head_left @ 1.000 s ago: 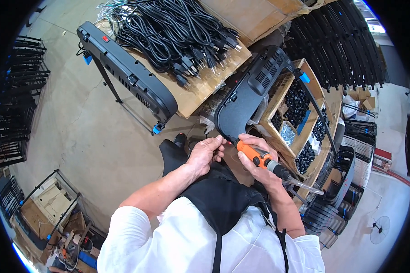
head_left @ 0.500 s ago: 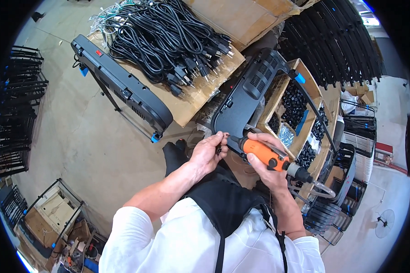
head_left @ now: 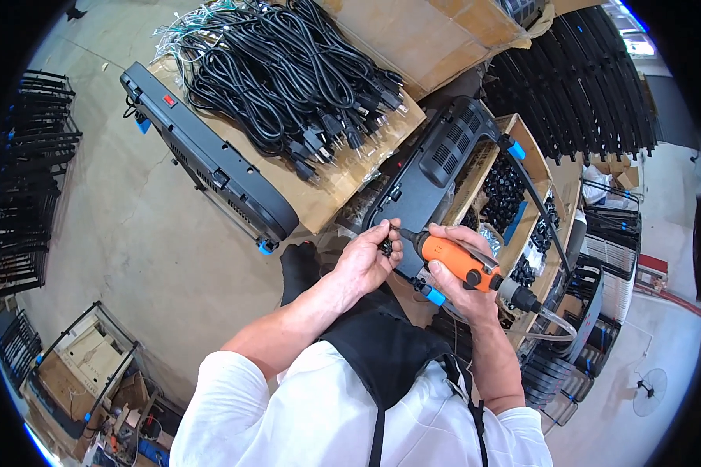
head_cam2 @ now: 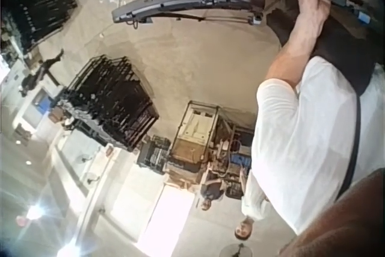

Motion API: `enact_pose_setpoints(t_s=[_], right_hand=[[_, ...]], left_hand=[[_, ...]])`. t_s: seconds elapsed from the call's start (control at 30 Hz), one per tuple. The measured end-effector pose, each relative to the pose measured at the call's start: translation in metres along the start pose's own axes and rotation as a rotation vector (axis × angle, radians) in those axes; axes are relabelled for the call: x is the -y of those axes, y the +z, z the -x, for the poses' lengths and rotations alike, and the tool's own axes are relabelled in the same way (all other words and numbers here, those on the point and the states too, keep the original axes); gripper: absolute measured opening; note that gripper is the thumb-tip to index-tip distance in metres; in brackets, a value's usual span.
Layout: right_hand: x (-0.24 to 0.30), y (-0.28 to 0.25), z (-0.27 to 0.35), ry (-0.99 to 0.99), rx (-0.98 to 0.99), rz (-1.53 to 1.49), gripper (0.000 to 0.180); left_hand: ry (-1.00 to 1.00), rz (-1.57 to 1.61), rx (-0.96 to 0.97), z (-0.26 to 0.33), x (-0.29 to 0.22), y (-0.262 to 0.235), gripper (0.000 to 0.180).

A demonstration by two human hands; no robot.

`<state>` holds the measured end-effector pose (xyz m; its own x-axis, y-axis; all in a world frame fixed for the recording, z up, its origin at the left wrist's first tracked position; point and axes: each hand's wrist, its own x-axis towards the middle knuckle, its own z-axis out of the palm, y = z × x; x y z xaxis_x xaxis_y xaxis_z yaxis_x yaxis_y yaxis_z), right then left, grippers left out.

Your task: Assemble machinery parts by connecting internal wires and fastening plastic covers with screws.

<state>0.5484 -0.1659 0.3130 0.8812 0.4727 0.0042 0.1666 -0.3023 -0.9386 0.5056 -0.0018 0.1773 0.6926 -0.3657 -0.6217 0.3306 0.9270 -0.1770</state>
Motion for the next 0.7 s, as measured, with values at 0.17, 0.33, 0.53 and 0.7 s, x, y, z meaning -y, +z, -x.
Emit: enact_pose_setpoints(t_s=[0.17,0.33,0.53,0.7], right_hand=[[0.004,0.001,-0.012,0.033,0.024,0.046,0.052],[0.003,0.007,-0.015,0.085,0.039,0.056,0.050],[-0.010,0.022,-0.025,0.052,-0.006,0.093,0.049],[-0.012,0.029,-0.041,0.117,0.088,0.208,0.046]], left_hand=[[-0.011,0.037,0.001,-0.001,0.002,0.000,0.025],[-0.012,0.102,0.064,-0.006,0.001,-0.004,0.028],[0.074,-0.048,0.032,-0.002,0.008,-0.006,0.031],[0.045,-0.307,0.080,0.019,0.010,-0.015,0.027]])
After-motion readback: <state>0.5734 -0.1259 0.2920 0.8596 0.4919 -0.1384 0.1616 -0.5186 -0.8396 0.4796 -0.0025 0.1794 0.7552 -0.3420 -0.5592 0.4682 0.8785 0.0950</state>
